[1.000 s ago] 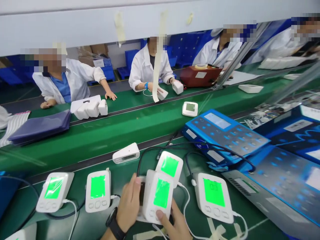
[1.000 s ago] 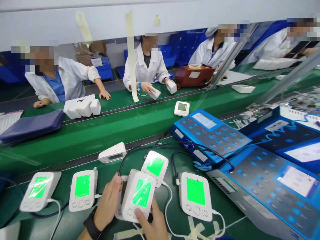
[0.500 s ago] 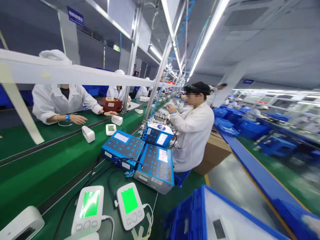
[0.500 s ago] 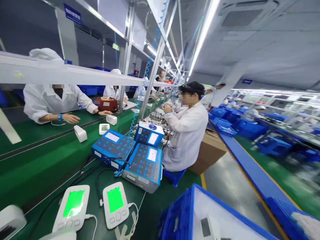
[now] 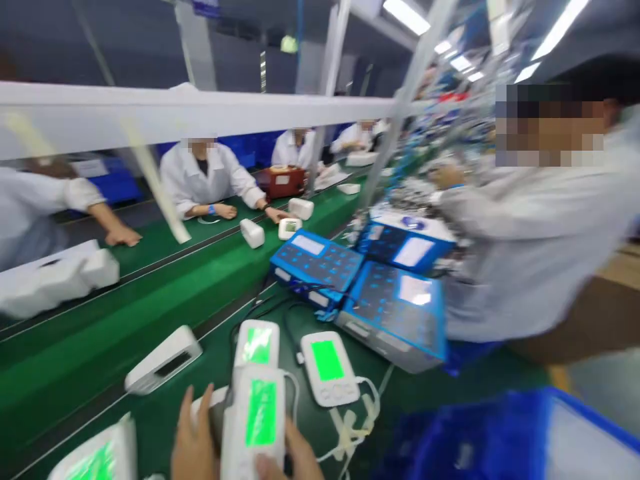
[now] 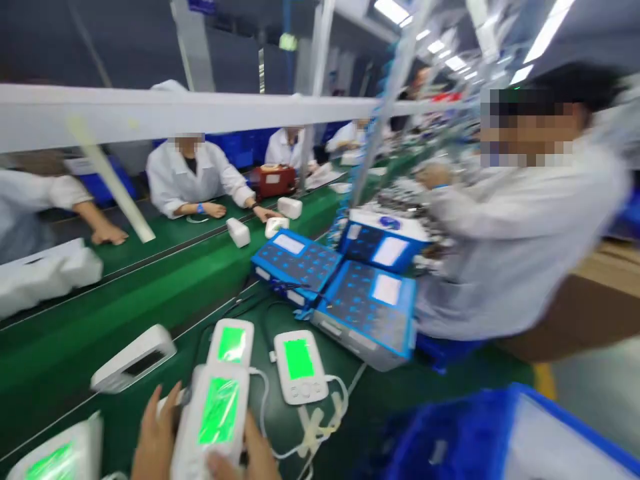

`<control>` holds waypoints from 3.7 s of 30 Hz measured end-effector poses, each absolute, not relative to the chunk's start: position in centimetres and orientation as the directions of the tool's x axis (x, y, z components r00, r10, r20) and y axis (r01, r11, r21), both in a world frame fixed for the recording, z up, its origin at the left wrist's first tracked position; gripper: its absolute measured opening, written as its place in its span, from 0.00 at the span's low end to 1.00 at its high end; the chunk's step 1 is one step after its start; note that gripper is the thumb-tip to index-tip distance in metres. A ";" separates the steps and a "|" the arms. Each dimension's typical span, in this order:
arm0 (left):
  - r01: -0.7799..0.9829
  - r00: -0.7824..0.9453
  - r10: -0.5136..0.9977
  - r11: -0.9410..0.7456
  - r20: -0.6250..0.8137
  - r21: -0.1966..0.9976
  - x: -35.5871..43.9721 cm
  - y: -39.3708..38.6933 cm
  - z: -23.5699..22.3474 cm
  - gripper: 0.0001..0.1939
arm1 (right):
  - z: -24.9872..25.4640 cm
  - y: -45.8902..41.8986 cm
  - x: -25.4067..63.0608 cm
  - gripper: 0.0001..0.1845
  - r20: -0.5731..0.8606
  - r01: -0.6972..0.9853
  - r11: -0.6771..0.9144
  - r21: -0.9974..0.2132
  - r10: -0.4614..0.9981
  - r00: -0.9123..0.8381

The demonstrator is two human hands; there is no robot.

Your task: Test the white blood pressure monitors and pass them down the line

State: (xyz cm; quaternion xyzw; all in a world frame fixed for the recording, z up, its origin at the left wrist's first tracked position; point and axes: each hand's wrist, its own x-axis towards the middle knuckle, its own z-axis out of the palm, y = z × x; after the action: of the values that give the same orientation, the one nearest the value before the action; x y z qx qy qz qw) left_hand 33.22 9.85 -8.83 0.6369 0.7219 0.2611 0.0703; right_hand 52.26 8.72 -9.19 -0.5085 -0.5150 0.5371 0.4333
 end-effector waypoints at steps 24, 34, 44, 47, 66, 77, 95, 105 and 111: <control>0.959 -0.158 0.971 0.107 0.178 0.264 13.8 34.8 0.5 0.38 | -7.6 11.1 48.5 0.38 -0.213 0.543 0.037 -0.839 0.896 -0.390; 0.957 0.023 0.999 -0.016 -0.022 0.288 15.6 34.5 -2.2 0.36 | -8.7 10.9 48.4 0.38 -0.296 0.545 -0.038 -0.837 0.870 -0.395; 0.927 0.206 0.945 -0.105 -0.254 0.361 19.7 31.2 -1.1 0.40 | -9.7 10.4 48.4 0.36 -0.119 0.533 0.109 -0.839 0.919 -0.375; 0.933 0.152 0.965 -0.067 -0.215 0.354 21.2 29.2 -0.4 0.39 | -10.2 10.5 48.6 0.36 -0.112 0.535 0.121 -0.836 0.917 -0.383; -0.724 -0.648 0.395 -0.055 -0.651 0.687 21.9 -12.5 -4.1 0.41 | -9.6 7.2 35.0 0.33 0.157 0.531 0.598 -0.601 0.739 -0.655; -0.672 -0.675 0.417 -0.006 -0.609 0.741 18.7 -6.4 -3.4 0.46 | -8.8 7.8 35.1 0.32 -0.081 0.433 0.275 -0.858 0.761 -0.644; -0.500 -0.639 0.514 0.288 -0.573 0.817 18.3 -0.9 -4.1 0.32 | -4.0 6.8 37.0 0.11 -0.321 0.235 -0.232 -0.944 0.488 -0.811; -0.530 -0.610 0.490 0.331 -0.623 0.780 17.4 -3.2 -3.2 0.41 | -4.7 5.7 36.3 0.09 -0.249 0.175 -0.216 -0.961 0.390 -0.886; -0.460 -0.573 0.555 0.392 -0.603 0.797 17.3 -4.0 -2.7 0.40 | -6.6 3.2 36.0 0.15 -0.203 0.050 -0.330 -0.943 0.451 -0.869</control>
State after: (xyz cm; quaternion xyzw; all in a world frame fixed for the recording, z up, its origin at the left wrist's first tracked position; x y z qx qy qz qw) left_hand 17.30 -4.01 -2.68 0.0344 0.6952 0.5505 0.4609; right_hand 35.98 3.21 -6.65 -0.2215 -0.5646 0.7848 0.1277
